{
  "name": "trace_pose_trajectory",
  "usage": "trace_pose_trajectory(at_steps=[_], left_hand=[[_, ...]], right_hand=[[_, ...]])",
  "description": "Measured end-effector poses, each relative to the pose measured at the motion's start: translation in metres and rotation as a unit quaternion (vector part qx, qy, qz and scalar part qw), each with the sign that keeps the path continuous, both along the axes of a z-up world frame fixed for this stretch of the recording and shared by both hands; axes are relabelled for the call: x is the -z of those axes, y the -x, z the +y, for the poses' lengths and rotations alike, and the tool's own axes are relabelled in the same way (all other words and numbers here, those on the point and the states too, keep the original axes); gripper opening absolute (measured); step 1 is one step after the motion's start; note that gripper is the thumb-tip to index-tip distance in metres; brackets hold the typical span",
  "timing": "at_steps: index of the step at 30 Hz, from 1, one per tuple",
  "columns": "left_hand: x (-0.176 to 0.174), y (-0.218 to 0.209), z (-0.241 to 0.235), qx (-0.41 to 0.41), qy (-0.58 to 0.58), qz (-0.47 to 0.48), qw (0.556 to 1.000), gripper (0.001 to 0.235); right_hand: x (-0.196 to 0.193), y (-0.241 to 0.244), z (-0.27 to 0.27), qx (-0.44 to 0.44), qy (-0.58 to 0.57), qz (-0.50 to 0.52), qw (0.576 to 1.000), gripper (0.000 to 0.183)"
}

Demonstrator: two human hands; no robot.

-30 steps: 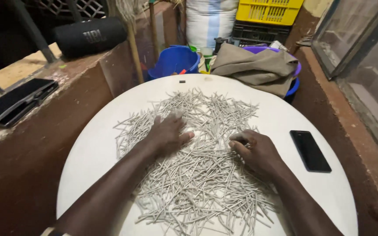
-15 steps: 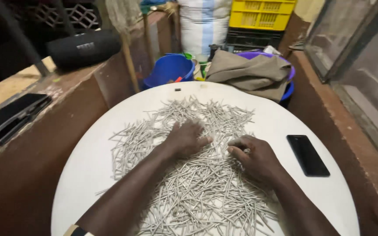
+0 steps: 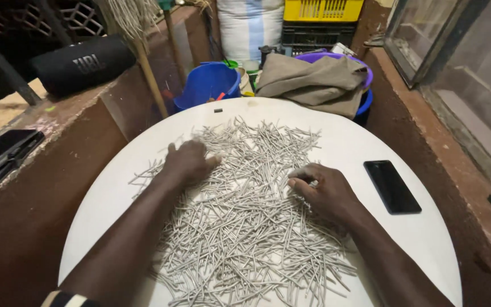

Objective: The person sorts a pile of small, thin, silver-colored rods on a white circular table. They repeatedly pick up handfuls of the rods, separate them, and spread them out across the table surface using both hands.

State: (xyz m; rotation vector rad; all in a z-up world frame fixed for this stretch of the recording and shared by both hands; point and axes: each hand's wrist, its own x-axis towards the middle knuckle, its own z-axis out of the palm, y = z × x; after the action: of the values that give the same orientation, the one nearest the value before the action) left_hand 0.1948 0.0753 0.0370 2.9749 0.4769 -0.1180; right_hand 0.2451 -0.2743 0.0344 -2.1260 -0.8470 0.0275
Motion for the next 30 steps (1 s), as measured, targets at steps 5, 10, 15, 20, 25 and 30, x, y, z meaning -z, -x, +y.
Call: trace_pose_trajectory(at_steps=[5, 10, 15, 20, 25, 30], left_hand=[[-0.018, 0.061, -0.014, 0.029, 0.218, -0.041, 0.975, 0.074], [-0.052, 0.159, -0.061, 0.049, 0.221, -0.004, 0.974, 0.069], [0.027, 0.215, -0.031, 0.127, 0.038, -0.034, 0.991, 0.075], [-0.011, 0.25, -0.043, 0.107, 0.058, -0.013, 0.992, 0.065], [0.007, 0.25, -0.042, 0.061, 0.06, -0.056, 0.995, 0.057], [0.009, 0.238, -0.069, 0.183, 0.088, -0.189, 0.961, 0.048]], right_hand=[[0.002, 0.001, -0.001, -0.005, 0.021, 0.003, 1.0, 0.026], [0.0, -0.002, -0.002, 0.002, 0.05, -0.006, 0.999, 0.027], [0.008, 0.001, -0.001, 0.008, 0.073, -0.043, 0.996, 0.027], [0.007, 0.02, 0.004, 0.019, 0.057, -0.051, 0.997, 0.025], [0.017, 0.021, -0.001, 0.04, 0.075, -0.087, 0.993, 0.025], [0.023, 0.017, -0.004, 0.076, 0.041, -0.11, 0.99, 0.021]])
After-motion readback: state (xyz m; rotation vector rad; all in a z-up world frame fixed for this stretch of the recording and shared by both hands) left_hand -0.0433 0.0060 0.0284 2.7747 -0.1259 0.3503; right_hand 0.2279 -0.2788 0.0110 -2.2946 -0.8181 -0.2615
